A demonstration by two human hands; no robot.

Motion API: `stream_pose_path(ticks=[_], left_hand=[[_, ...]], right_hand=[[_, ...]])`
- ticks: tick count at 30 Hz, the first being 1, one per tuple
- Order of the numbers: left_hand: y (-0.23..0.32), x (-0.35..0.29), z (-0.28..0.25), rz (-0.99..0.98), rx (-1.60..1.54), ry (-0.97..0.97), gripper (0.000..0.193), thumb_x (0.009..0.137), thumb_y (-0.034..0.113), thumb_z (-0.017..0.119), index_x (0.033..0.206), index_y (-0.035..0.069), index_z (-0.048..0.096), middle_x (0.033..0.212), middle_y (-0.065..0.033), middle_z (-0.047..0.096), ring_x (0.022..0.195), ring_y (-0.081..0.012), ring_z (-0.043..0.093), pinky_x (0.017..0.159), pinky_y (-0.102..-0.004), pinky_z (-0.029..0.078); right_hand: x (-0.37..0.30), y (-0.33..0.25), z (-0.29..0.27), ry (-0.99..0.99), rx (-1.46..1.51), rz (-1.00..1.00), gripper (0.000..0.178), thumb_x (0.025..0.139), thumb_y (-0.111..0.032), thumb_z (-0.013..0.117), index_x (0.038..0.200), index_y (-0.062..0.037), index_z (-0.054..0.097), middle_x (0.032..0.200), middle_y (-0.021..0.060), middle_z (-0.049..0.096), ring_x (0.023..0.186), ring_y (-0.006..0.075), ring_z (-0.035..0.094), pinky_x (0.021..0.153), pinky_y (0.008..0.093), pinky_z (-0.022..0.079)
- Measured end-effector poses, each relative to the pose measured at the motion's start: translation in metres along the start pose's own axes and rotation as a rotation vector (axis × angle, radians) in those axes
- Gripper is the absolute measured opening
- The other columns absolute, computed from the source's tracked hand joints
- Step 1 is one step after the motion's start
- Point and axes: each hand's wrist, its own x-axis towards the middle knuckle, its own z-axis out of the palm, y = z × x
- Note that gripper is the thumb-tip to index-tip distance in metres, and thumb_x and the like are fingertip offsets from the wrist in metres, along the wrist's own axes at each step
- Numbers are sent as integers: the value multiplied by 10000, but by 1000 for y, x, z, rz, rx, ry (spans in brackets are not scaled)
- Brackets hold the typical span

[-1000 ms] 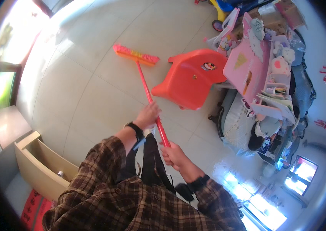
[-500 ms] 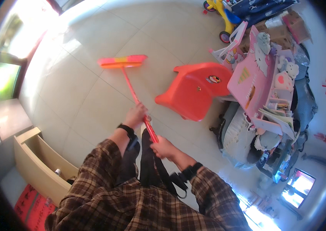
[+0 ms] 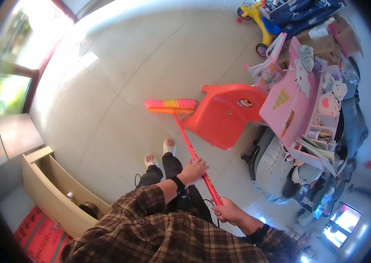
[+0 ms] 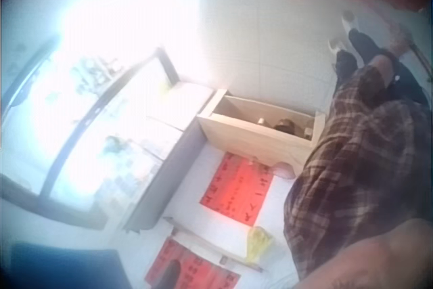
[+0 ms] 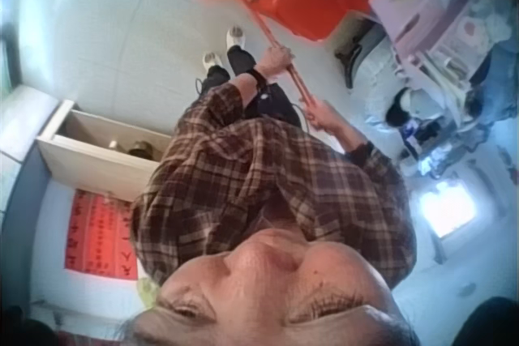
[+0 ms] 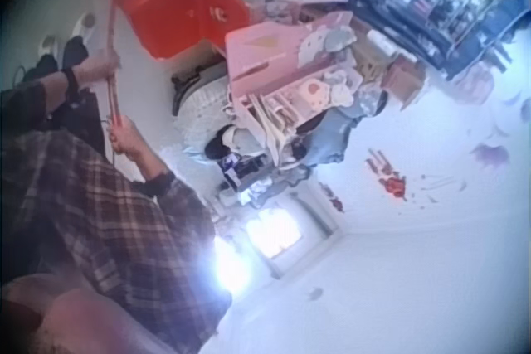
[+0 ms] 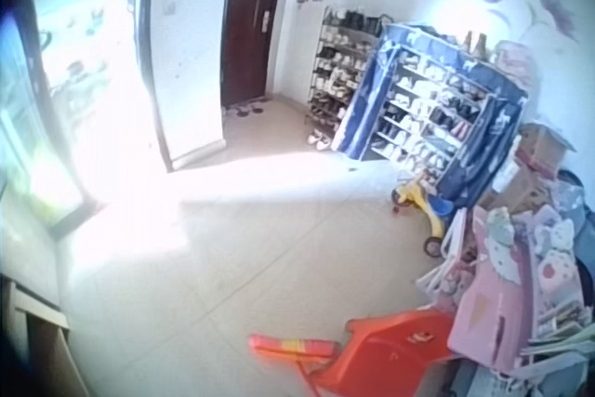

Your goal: The person sweeps the tiled floor in a hallway and living area using a broom, pushing debris along the tiles and picking up a small blue cap by hand.

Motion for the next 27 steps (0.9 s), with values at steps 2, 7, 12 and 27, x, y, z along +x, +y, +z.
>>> stream_pose_path(ticks=[2, 7, 12, 27], left_hand=[[-24, 6, 5, -100, -73, 102, 149, 731, 177, 516, 867, 144, 565, 861, -43, 514, 927, -218, 475, 720, -443, 410], [-172, -15, 9, -292, -143, 351, 156, 693, 199, 555, 815, 105, 579, 842, -86, 518, 899, -254, 485, 720, -377, 445], [-140, -11, -53, -362, 125, 216, 131, 678, 203, 567, 759, 102, 586, 834, -72, 521, 868, -246, 486, 696, -365, 453], [-85, 31, -36, -340, -491, 393, 90, 663, 80, 525, 738, 89, 574, 762, -103, 557, 809, -280, 518, 700, -375, 442]], right_hand=[[10, -30, 1, -53, -125, 14, 384, 777, -39, 443, 1149, -43, 348, 540, -15, 349, 368, 64, 315, 325, 205, 249], [80, -101, 53, -233, -370, -187, 287, 760, -65, 479, 1031, -77, 385, 568, -8, 381, 376, 64, 344, 319, 206, 251], [102, -103, 33, -284, -211, -193, 246, 768, -69, 470, 1004, -62, 401, 536, -20, 360, 356, 55, 308, 314, 197, 223], [32, -135, 11, -77, -610, -116, 318, 742, -66, 495, 1044, -67, 397, 531, -14, 383, 365, 74, 349, 324, 218, 277]])
